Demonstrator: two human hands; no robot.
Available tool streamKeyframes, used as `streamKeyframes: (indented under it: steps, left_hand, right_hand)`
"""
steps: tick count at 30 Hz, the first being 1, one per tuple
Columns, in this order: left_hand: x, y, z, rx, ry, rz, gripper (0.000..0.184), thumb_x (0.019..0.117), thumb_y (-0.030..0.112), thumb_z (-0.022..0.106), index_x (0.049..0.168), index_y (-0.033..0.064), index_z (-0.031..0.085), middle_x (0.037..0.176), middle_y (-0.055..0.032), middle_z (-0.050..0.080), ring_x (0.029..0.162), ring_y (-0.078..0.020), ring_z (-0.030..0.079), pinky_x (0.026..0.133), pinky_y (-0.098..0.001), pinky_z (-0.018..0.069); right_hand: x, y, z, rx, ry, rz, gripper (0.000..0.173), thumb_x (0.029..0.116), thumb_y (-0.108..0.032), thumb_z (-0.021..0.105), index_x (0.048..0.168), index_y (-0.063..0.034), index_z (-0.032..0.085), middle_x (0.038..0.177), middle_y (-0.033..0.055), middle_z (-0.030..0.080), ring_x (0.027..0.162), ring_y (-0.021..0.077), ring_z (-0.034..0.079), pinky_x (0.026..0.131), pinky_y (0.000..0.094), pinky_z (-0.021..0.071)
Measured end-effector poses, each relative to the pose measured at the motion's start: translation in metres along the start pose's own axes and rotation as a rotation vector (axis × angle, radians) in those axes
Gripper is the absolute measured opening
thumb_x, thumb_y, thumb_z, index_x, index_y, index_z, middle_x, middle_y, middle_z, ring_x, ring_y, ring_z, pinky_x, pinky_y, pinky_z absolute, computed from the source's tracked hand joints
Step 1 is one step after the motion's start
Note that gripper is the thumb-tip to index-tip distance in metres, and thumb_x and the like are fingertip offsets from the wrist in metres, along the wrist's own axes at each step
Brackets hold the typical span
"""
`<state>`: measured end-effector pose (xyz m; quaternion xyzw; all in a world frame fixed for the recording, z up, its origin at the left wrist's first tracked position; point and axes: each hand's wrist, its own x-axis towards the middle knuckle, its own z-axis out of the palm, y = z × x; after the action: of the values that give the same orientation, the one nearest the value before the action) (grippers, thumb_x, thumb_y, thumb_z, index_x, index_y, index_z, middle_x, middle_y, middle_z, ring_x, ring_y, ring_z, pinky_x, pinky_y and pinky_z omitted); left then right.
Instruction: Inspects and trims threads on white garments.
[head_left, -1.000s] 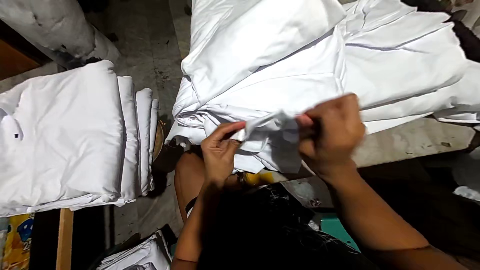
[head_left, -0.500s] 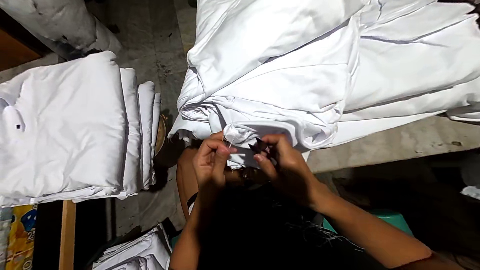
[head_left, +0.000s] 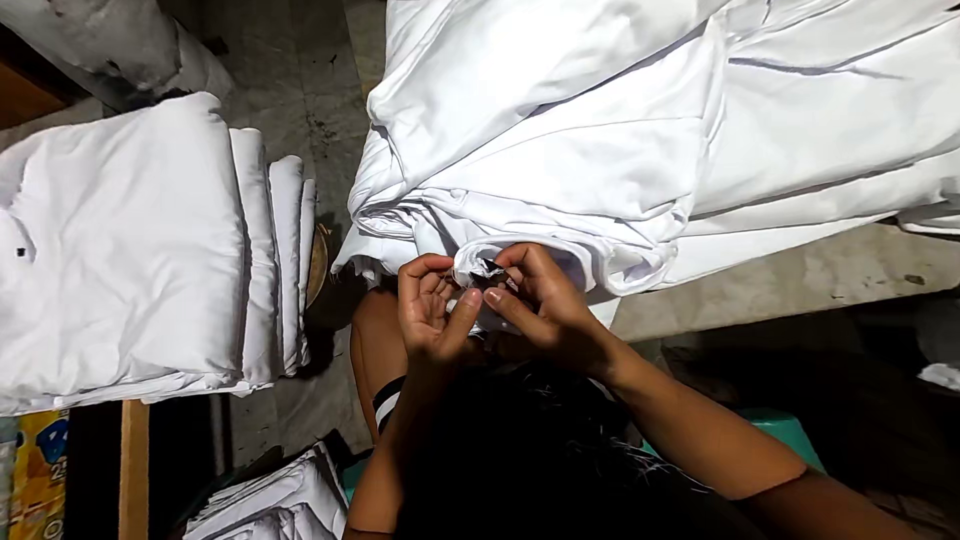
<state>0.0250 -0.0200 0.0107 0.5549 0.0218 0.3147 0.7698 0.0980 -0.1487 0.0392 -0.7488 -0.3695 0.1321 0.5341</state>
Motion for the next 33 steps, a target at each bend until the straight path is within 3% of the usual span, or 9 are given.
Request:
streamKeyframes:
  steps: [4, 7, 9, 14, 22, 25, 27, 29, 33]
  left_hand:
    - [0.0, -0.002, 0.0, 0.122, 0.04, 0.043, 0.049, 0.0828, -0.009, 0.068, 0.124, 0.0121, 0.052, 0.108, 0.0116, 0.071, 0.098, -0.0004, 0.069, 0.089, -0.0235, 0.0582]
    - [0.001, -0.006, 0.0, 0.097, 0.17, 0.067, 0.017, 0.0906, 0.0, 0.07, 0.101, 0.0138, 0.07, 0.089, 0.0112, 0.074, 0.076, 0.0025, 0.068, 0.07, -0.0172, 0.0584]
    - [0.0, -0.003, -0.002, 0.113, 0.152, 0.075, 0.01, 0.1004, 0.019, 0.062, 0.092, 0.0229, 0.067, 0.09, 0.0146, 0.073, 0.082, 0.0048, 0.068, 0.072, -0.0152, 0.0564]
    - [-0.006, 0.003, -0.005, 0.301, 0.018, 0.182, 0.02, 0.1043, 0.03, 0.055, 0.09, 0.0188, 0.063, 0.104, 0.0137, 0.07, 0.103, 0.0054, 0.064, 0.084, -0.0148, 0.0539]
    - [-0.009, -0.006, -0.008, 0.615, -0.07, 0.399, 0.044, 0.1084, 0.033, 0.045, 0.076, 0.0049, 0.056, 0.092, -0.0041, 0.063, 0.09, -0.0004, 0.063, 0.078, -0.0134, 0.0522]
    - [-0.013, -0.008, -0.01, 0.524, -0.026, 0.272, 0.046, 0.1063, 0.048, 0.042, 0.089, 0.0088, 0.058, 0.101, 0.0045, 0.067, 0.099, 0.0041, 0.063, 0.083, -0.0155, 0.0534]
    - [-0.011, -0.013, -0.005, 0.461, 0.033, 0.14, 0.033, 0.0953, 0.023, 0.068, 0.115, -0.0018, 0.06, 0.103, 0.0011, 0.071, 0.092, 0.003, 0.067, 0.08, -0.0179, 0.0571]
    - [-0.011, -0.015, -0.002, 0.532, 0.034, 0.017, 0.046, 0.0862, 0.005, 0.071, 0.127, -0.011, 0.059, 0.105, -0.0098, 0.072, 0.088, -0.0023, 0.068, 0.079, -0.0198, 0.0564]
    - [-0.024, 0.003, -0.006, 0.831, 0.026, 0.174, 0.029, 0.0992, 0.016, 0.057, 0.081, -0.004, 0.069, 0.069, -0.006, 0.063, 0.066, -0.002, 0.06, 0.066, -0.0143, 0.0494]
  right_hand:
    - [-0.002, 0.002, 0.003, -0.196, 0.066, -0.05, 0.018, 0.1014, -0.018, 0.049, 0.108, -0.0031, 0.056, 0.067, -0.0048, 0.05, 0.056, 0.0, 0.047, 0.053, 0.0184, 0.0414]
    - [-0.011, -0.001, 0.005, -0.245, 0.112, -0.054, 0.02, 0.0994, -0.018, 0.053, 0.108, -0.0008, 0.056, 0.068, -0.0019, 0.053, 0.058, 0.0012, 0.05, 0.056, 0.0179, 0.0442]
    - [-0.017, -0.003, 0.005, -0.281, 0.117, -0.067, 0.022, 0.0996, -0.02, 0.053, 0.106, 0.0013, 0.057, 0.068, 0.0007, 0.054, 0.059, 0.0038, 0.052, 0.058, 0.0188, 0.0451]
    - [-0.022, -0.004, 0.006, -0.315, 0.088, -0.092, 0.025, 0.1013, -0.022, 0.051, 0.105, 0.0021, 0.058, 0.067, 0.0014, 0.054, 0.058, 0.0062, 0.052, 0.057, 0.0207, 0.0453]
    - [-0.008, -0.012, 0.007, -0.387, 0.119, -0.061, 0.02, 0.1021, -0.016, 0.047, 0.107, 0.0014, 0.056, 0.063, 0.0005, 0.051, 0.052, 0.0074, 0.05, 0.05, 0.0233, 0.0425]
    - [-0.009, -0.016, 0.003, -0.421, 0.237, -0.124, 0.021, 0.1001, -0.017, 0.053, 0.106, 0.003, 0.058, 0.067, 0.0034, 0.055, 0.056, 0.0072, 0.052, 0.053, 0.0216, 0.0437]
    - [-0.007, -0.015, 0.001, -0.399, 0.325, -0.233, 0.024, 0.099, -0.018, 0.06, 0.107, 0.0037, 0.054, 0.085, 0.0093, 0.063, 0.071, 0.0035, 0.059, 0.064, 0.0138, 0.0483]
    - [-0.002, -0.012, -0.001, -0.382, 0.29, -0.284, 0.025, 0.0989, -0.016, 0.061, 0.108, 0.0066, 0.054, 0.111, 0.0197, 0.061, 0.083, 0.0074, 0.06, 0.07, 0.0138, 0.0489]
    - [-0.01, -0.003, -0.013, -0.456, 0.215, -0.231, 0.027, 0.0982, -0.016, 0.06, 0.112, 0.0071, 0.061, 0.086, 0.014, 0.067, 0.07, 0.0111, 0.061, 0.064, 0.0199, 0.051]
